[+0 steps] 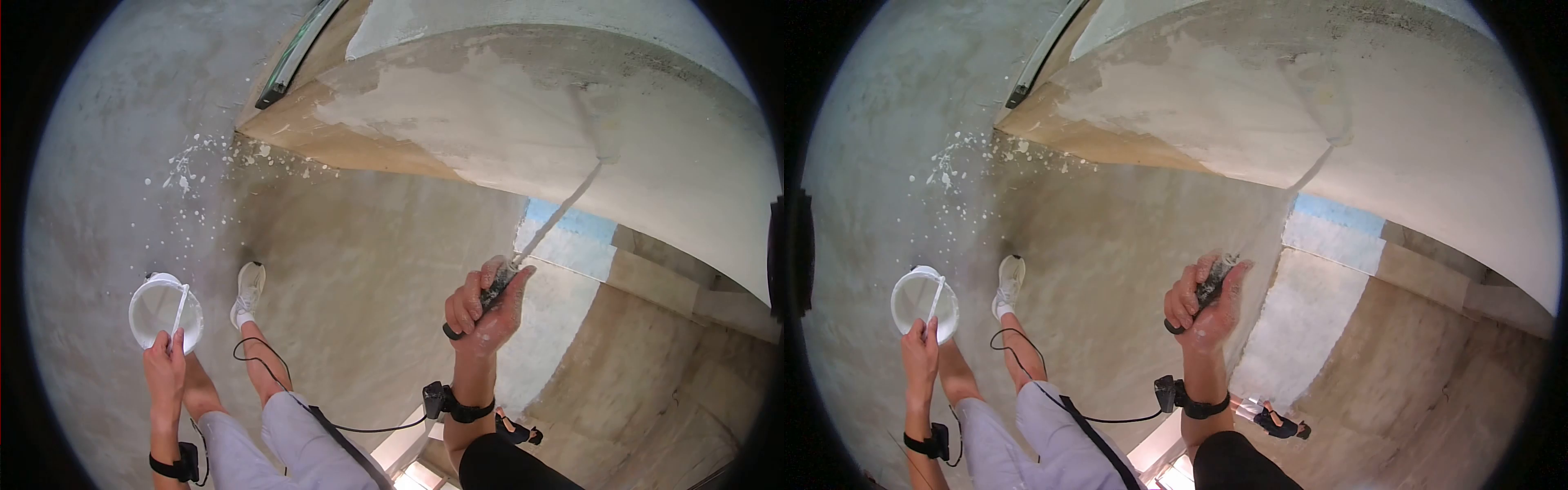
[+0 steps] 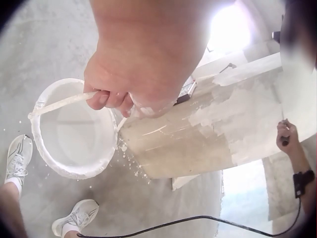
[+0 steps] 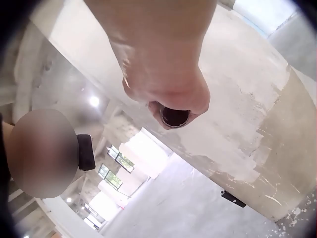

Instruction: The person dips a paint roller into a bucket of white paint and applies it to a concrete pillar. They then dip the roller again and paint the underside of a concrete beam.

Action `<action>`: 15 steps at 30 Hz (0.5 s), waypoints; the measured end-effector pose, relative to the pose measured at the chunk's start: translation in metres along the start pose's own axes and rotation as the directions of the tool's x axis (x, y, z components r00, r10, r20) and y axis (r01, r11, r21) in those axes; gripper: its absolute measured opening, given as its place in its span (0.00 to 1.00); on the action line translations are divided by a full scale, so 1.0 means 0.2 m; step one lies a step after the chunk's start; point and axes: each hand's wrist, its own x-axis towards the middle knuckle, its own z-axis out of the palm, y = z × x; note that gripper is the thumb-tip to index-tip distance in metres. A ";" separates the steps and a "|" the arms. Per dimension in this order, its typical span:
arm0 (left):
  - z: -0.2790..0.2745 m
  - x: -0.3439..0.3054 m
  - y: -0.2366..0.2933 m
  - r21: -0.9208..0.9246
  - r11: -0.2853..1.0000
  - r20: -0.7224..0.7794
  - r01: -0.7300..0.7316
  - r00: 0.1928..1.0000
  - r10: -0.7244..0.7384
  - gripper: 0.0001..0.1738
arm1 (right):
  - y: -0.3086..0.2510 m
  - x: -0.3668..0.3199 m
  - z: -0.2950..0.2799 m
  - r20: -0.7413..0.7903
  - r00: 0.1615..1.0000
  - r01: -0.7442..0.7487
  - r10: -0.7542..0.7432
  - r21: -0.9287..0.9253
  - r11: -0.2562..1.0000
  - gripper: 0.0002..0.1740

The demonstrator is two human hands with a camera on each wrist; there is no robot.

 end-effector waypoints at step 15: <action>0.00 0.02 0.01 0.035 0.999 0.023 -0.019 1.000 0.018 0.22 | 0.79 0.25 -0.16 -0.135 0.897 -0.433 0.420 -0.084 0.898 0.26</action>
